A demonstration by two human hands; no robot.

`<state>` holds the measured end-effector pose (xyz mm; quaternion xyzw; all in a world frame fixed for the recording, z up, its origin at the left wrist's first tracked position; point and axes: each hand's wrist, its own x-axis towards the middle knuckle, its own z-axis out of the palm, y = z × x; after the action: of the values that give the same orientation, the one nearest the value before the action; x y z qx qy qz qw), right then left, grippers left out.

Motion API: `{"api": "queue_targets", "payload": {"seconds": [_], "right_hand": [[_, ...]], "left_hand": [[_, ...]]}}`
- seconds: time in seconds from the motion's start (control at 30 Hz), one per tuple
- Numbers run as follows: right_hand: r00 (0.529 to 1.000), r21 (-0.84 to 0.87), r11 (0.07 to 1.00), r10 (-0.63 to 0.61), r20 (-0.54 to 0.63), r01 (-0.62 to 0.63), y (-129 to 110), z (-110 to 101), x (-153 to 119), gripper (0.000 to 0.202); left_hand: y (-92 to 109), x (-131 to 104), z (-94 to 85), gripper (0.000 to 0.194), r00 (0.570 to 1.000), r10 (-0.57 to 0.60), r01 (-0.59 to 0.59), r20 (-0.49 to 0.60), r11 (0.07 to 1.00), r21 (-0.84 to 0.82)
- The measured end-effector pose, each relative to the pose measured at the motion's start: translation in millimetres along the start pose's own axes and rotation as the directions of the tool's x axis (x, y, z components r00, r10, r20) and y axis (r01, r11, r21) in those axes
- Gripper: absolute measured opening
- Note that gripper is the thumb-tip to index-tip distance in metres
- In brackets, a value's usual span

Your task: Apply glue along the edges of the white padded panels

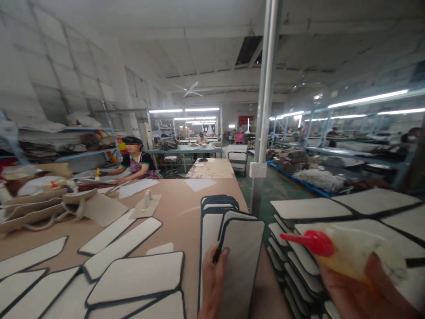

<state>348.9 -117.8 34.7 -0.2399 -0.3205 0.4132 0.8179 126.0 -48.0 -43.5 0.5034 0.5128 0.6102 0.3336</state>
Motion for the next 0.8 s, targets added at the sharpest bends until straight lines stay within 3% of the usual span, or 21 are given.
{"api": "queue_targets", "payload": {"seconds": [0.13, 0.23, 0.3, 0.37, 0.43, 0.5, 0.57, 0.63, 0.73, 0.8], "right_hand": [[0.938, 0.096, 0.994, 0.083, -0.336, -0.054, -14.2, 15.3, 2.0, 0.023], [0.92, 0.108, 0.992, 0.098, -0.378, -0.062, -19.6, 26.5, 6.7, 0.023], [0.935, 0.086, 0.995, 0.074, -0.347, -0.047, -21.0, 29.2, 11.5, 0.023], [0.958, 0.063, 0.998, 0.032, -0.287, -0.015, -21.6, 30.2, 16.8, 0.022], [0.979, 0.054, 0.999, 0.004, -0.203, 0.007, -21.9, 31.5, 21.7, 0.023], [0.992, 0.058, 0.998, 0.007, -0.125, 0.0, -21.7, 33.9, 25.6, 0.027], [0.998, 0.061, 0.998, 0.02, -0.055, -0.017, -21.0, 36.8, 28.4, 0.032], [0.999, 0.048, 0.998, 0.041, 0.007, -0.042, -20.1, 39.5, 30.2, 0.035], [0.995, 0.016, 0.997, 0.076, 0.067, -0.078, -19.6, 43.0, 32.2, 0.035], [0.992, 0.001, 0.996, 0.085, 0.088, -0.085, -20.0, 45.3, 33.9, 0.038]], "left_hand": [[25.6, 24.9, -15.2, 0.029, 0.979, 0.011, 0.018, 0.202, 0.99, -0.142], [44.2, 35.4, -36.3, 0.028, 0.905, -0.027, 0.13, 0.425, 0.968, -0.216], [53.0, 32.6, -48.5, 0.029, 0.798, -0.091, 0.245, 0.596, 0.952, -0.183], [54.4, 20.4, -54.0, 0.028, 0.664, -0.154, 0.355, 0.732, 0.926, -0.127], [48.0, -0.2, -52.2, 0.025, 0.536, -0.225, 0.466, 0.814, 0.883, -0.063], [38.0, -24.2, -46.2, 0.022, 0.445, -0.314, 0.547, 0.839, 0.837, 0.023], [31.5, -45.2, -40.4, 0.02, 0.421, -0.375, 0.528, 0.826, 0.841, 0.113], [33.7, -58.5, -38.2, 0.018, 0.434, -0.378, 0.411, 0.818, 0.891, 0.193], [50.1, -64.8, -43.8, 0.02, 0.456, -0.331, 0.232, 0.826, 0.94, 0.248], [61.0, -64.9, -51.6, 0.027, 0.462, -0.31, 0.202, 0.831, 0.949, 0.242]]}}
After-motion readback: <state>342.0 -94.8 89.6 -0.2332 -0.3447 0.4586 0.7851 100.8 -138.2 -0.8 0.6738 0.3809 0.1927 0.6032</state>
